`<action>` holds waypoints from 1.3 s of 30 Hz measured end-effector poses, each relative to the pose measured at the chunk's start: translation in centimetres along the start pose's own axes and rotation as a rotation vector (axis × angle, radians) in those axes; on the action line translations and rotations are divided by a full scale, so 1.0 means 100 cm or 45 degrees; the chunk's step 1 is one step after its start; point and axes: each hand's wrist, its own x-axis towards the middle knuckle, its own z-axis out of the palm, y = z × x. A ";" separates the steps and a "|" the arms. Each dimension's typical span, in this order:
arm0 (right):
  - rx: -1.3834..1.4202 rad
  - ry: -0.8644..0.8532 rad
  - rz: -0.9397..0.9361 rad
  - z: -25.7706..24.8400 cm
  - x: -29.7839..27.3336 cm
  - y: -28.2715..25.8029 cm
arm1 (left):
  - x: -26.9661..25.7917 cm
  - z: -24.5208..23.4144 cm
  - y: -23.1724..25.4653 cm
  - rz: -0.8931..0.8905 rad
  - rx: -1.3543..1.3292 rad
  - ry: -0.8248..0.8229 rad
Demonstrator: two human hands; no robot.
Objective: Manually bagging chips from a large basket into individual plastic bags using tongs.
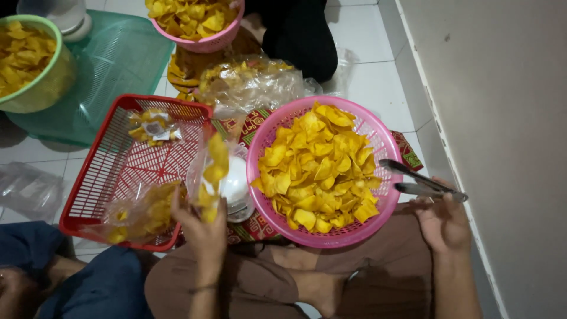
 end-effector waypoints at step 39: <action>0.295 -0.235 0.063 -0.032 0.024 -0.025 | -0.093 0.029 -0.032 0.347 1.351 -0.392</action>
